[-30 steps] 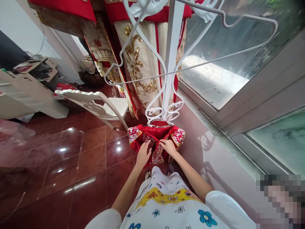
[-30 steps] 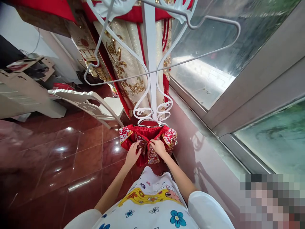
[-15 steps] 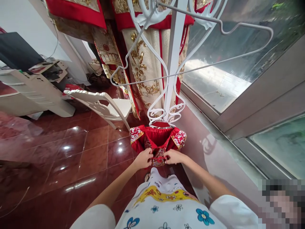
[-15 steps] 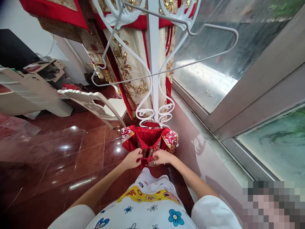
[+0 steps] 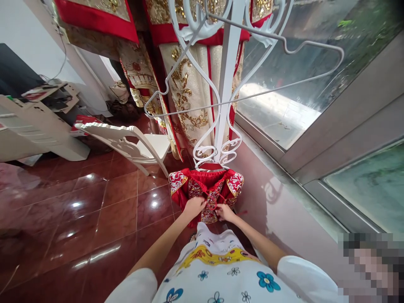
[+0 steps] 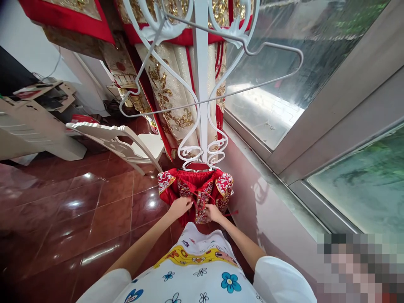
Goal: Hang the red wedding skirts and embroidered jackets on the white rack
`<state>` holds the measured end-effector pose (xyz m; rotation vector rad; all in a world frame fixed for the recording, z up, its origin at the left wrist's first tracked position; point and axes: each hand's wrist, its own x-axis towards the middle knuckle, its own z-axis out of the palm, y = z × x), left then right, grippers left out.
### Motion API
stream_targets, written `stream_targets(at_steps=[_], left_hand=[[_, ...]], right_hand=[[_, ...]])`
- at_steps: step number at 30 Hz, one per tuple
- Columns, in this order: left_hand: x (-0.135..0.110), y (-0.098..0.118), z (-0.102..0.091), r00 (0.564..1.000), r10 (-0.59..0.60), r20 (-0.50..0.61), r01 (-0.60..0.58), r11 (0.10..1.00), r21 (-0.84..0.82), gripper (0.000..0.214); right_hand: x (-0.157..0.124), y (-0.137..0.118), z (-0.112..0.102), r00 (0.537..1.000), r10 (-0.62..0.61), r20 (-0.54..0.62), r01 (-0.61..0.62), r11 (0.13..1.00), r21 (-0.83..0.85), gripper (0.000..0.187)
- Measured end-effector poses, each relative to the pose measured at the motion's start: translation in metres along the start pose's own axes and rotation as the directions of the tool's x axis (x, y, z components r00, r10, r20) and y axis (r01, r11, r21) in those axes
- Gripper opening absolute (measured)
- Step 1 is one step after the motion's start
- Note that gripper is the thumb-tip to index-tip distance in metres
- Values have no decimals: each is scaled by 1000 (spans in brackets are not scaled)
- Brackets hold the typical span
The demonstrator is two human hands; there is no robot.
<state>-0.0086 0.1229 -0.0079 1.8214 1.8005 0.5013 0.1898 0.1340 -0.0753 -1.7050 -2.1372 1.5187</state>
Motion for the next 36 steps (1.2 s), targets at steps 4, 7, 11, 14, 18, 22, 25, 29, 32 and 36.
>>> stream_targets(at_steps=[4, 7, 11, 14, 18, 22, 25, 29, 32, 36], left_hand=[[51, 28, -5, 983, 185, -15, -182, 976, 117, 20], [62, 24, -11, 973, 230, 3, -227, 956, 185, 14], [54, 1, -18, 966, 254, 55, -260, 936, 238, 28], [48, -11, -21, 955, 281, 91, -295, 921, 256, 35], [45, -15, -22, 936, 327, 132, -351, 898, 266, 34], [44, -15, -19, 921, 357, 154, -387, 877, 285, 31], [43, -15, -17, 919, 362, 158, -394, 866, 307, 26], [43, -16, -19, 920, 355, 164, -390, 852, 349, 27], [44, -15, -28, 918, 356, 173, -396, 840, 370, 26], [40, -12, -39, 904, 370, 217, -427, 819, 383, 23]], right_hand=[[53, -52, 9, 988, 1, -155, 26, 985, 169, 31], [63, -62, 5, 973, 51, -224, -5, 979, 202, 32], [47, -45, -7, 959, 101, -264, -45, 977, 209, 29], [37, -39, -8, 946, 73, -315, 5, 971, 240, 24], [42, -54, 6, 910, 19, -415, 133, 933, 335, 17], [55, -63, 25, 900, 120, -420, 117, 860, 497, 22], [65, -63, 32, 914, 186, -362, 77, 795, 602, 27], [72, -62, 33, 924, 225, -308, 54, 722, 689, 26], [70, -60, 35, 945, 223, -239, 33, 661, 750, 27], [61, -53, 37, 976, 197, -95, -36, 575, 817, 29]])
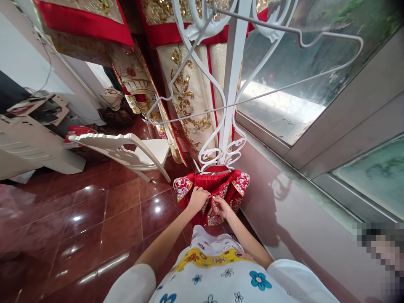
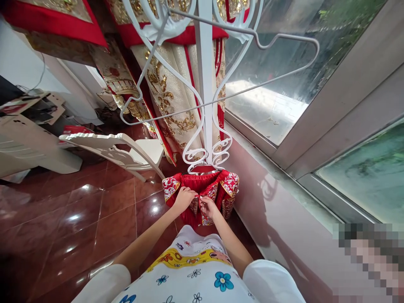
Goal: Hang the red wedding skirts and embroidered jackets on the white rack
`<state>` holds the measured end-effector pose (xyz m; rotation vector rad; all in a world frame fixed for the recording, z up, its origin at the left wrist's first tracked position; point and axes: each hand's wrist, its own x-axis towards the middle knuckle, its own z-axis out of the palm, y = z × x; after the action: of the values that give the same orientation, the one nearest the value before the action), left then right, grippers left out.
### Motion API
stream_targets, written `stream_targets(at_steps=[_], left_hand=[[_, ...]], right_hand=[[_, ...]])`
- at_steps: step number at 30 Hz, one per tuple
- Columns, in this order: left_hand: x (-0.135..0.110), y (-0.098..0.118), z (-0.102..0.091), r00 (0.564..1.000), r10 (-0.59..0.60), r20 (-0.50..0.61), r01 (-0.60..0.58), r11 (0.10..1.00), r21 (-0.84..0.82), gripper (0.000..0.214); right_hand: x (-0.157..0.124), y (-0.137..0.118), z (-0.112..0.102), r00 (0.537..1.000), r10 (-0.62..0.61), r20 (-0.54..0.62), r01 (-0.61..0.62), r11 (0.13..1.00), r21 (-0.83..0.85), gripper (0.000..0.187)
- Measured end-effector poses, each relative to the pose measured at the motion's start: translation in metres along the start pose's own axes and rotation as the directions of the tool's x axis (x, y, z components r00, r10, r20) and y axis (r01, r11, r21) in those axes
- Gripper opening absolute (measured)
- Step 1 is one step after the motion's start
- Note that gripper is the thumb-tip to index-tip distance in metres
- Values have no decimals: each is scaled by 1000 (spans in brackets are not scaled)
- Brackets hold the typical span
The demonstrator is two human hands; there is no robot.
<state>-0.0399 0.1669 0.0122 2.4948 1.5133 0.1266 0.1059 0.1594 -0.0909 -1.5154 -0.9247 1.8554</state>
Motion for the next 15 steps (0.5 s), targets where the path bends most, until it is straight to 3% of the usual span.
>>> stream_targets(at_steps=[4, 8, 15], left_hand=[[-5, 3, -4, 998, 43, 49, -44, 999, 17, 19], [-8, 2, -11, 998, 37, 51, -39, 999, 38, 19], [-9, -3, -46, 1000, 2, -10, -2, 1000, 25, 26]], right_hand=[[-1, -2, -4, 997, 42, 68, -46, 998, 44, 26], [-2, -5, -2, 997, 47, 60, -51, 997, 53, 23], [-22, 22, 0, 980, 132, -146, -138, 990, -32, 30]])
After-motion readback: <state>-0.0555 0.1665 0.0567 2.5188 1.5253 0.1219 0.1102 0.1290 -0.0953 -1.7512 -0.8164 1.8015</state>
